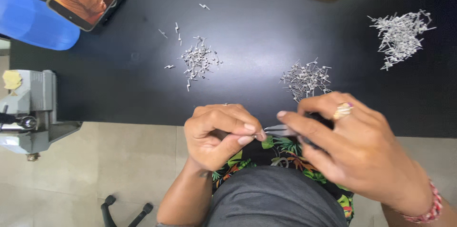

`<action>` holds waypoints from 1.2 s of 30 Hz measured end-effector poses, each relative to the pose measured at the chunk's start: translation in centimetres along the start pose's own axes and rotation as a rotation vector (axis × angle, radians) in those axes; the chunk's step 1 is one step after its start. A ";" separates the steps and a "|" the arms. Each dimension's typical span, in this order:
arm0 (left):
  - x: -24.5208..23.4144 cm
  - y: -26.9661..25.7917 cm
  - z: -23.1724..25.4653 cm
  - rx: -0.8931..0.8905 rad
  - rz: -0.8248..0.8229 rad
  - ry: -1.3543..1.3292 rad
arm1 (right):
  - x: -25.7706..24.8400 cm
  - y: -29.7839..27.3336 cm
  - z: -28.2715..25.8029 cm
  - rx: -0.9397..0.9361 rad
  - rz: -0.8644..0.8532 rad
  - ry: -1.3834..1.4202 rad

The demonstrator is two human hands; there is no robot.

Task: The person uses pliers to trim the leads of small electronic components, likely diodes, one by one. They pick each component from a pile on the table, trim the leads, and place the finished piece into a separate pile. The process is repeated continuously throughout the clip.

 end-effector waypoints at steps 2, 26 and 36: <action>-0.5 0.1 0.5 0.028 0.012 0.024 | -0.3 -0.5 0.8 0.039 0.019 0.020; -3.8 -0.9 -2.5 -0.596 0.217 0.381 | 2.0 -1.6 9.9 0.124 0.077 -0.133; 3.2 0.7 -4.1 -0.477 -0.064 0.398 | 1.6 -1.6 9.2 0.160 0.073 -0.139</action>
Point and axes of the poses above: each hand's wrist, its own y-axis towards the middle knuckle, its own x-axis out of the palm, z = x × y, the point moved 8 cm from there along y, towards the middle knuckle, and after that the axes turned 1 degree about -x, right-handed, at the moved point
